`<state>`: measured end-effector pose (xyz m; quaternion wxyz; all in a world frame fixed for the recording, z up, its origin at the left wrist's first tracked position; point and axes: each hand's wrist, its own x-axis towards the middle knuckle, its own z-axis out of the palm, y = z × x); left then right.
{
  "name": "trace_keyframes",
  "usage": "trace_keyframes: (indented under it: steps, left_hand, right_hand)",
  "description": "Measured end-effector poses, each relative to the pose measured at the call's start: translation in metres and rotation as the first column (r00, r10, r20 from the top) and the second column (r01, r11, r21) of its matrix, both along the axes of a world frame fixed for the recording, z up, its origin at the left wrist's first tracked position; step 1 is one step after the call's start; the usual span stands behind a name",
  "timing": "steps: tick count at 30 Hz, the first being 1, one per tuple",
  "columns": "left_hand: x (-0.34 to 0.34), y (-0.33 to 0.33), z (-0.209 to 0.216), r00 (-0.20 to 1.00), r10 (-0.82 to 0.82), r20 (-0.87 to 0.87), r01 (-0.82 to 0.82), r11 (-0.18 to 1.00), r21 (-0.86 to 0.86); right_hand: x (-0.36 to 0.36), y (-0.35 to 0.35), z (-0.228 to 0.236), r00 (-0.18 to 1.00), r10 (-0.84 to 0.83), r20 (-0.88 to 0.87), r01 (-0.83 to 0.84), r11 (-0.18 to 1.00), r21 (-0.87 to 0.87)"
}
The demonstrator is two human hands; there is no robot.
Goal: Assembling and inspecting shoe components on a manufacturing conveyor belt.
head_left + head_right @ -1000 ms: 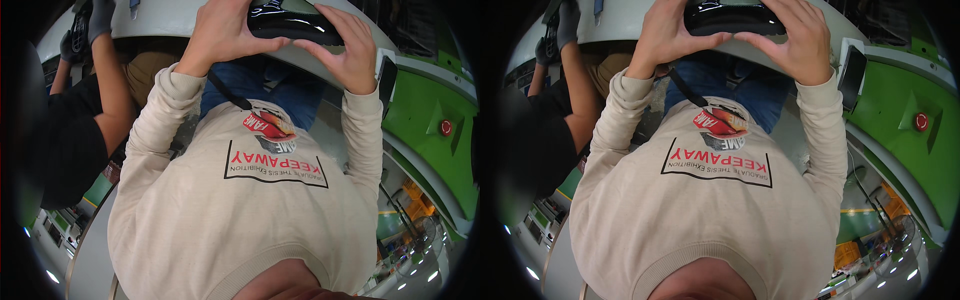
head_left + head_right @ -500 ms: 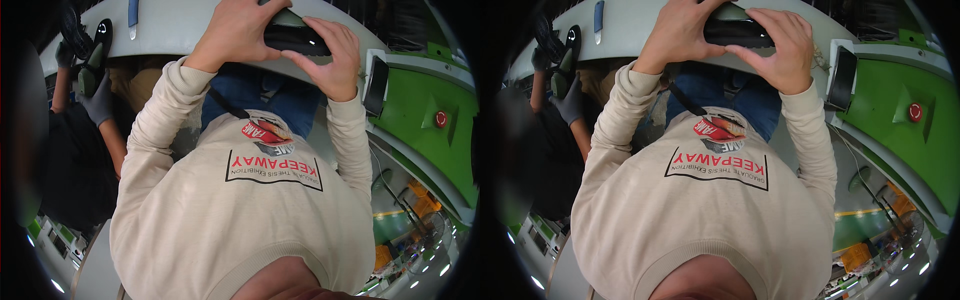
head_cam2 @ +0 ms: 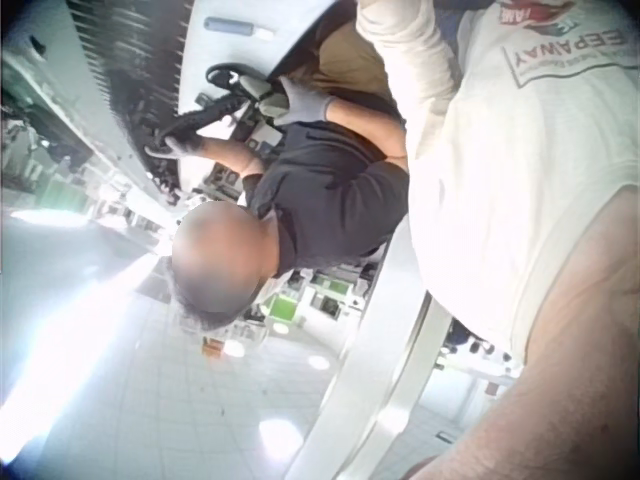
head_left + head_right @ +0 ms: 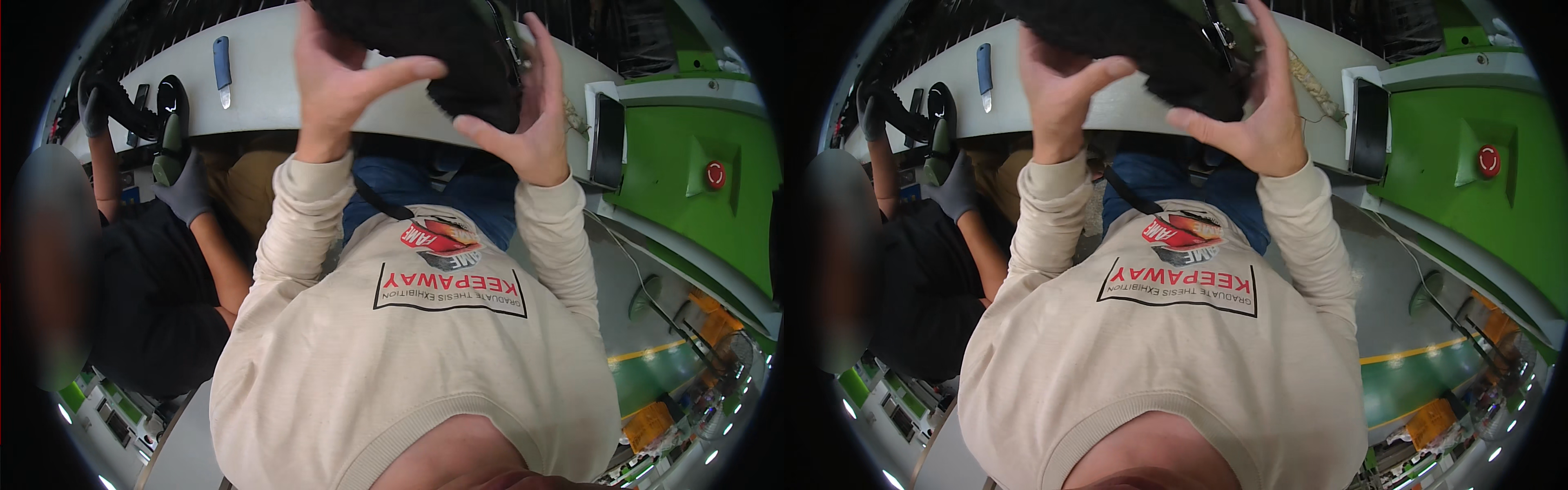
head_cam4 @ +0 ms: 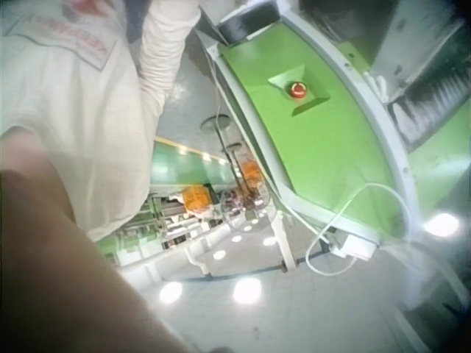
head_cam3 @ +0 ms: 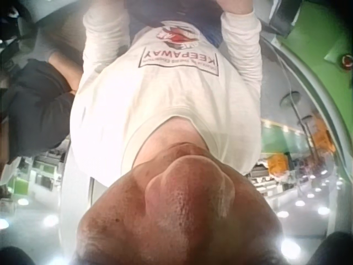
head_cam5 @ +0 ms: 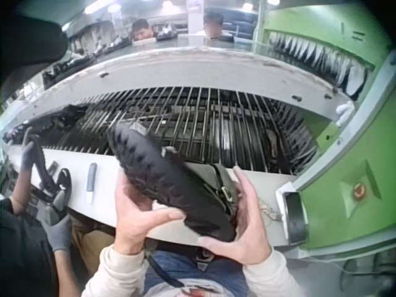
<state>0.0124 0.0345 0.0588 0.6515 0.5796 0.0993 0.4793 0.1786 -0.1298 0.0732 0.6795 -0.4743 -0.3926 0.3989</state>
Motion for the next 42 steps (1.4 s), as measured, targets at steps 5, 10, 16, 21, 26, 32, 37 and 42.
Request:
trace_keyframes:
  steps: [5,10,16,21,26,32,37,42]
  left_hand:
    - [-0.022,0.019,-0.037,0.883,0.285,-0.374,-0.087,0.881,0.465]
    - [-0.010,-0.005,-0.022,0.710,0.533,-0.459,0.070,0.596,0.800]
    - [-0.001,-0.008,-0.025,0.743,0.463,-0.482,-0.126,0.806,0.579]
    - [0.008,-0.006,-0.022,0.744,0.469,-0.476,-0.129,0.800,0.585]
    - [0.004,-0.008,-0.022,0.726,0.507,-0.464,-0.153,0.778,0.610]
    - [0.003,-0.013,-0.020,0.733,0.510,-0.450,-0.166,0.776,0.608]
    - [-0.007,-0.018,-0.019,0.750,0.444,-0.491,-0.152,0.837,0.526]
    - [-0.009,-0.024,-0.021,0.764,0.400,-0.506,-0.157,0.876,0.455]
  right_hand:
    - [0.032,0.000,-0.028,0.380,-0.254,0.889,0.240,0.956,0.170]
    - [0.031,0.001,-0.034,0.388,-0.228,0.893,0.262,0.956,0.130]
    - [0.034,-0.005,-0.026,0.361,-0.217,0.907,0.258,0.958,0.126]
    - [0.045,0.012,-0.064,0.621,-0.381,0.685,0.174,0.919,0.353]
    - [0.041,-0.004,-0.030,0.396,-0.240,0.887,0.257,0.956,0.144]
    - [0.044,-0.003,-0.040,0.266,-0.189,0.945,0.263,0.958,0.117]
    - [0.021,-0.009,-0.023,0.486,-0.201,0.851,0.288,0.956,0.061]
    - [0.012,0.027,-0.088,0.857,-0.495,0.142,0.255,0.648,0.718]
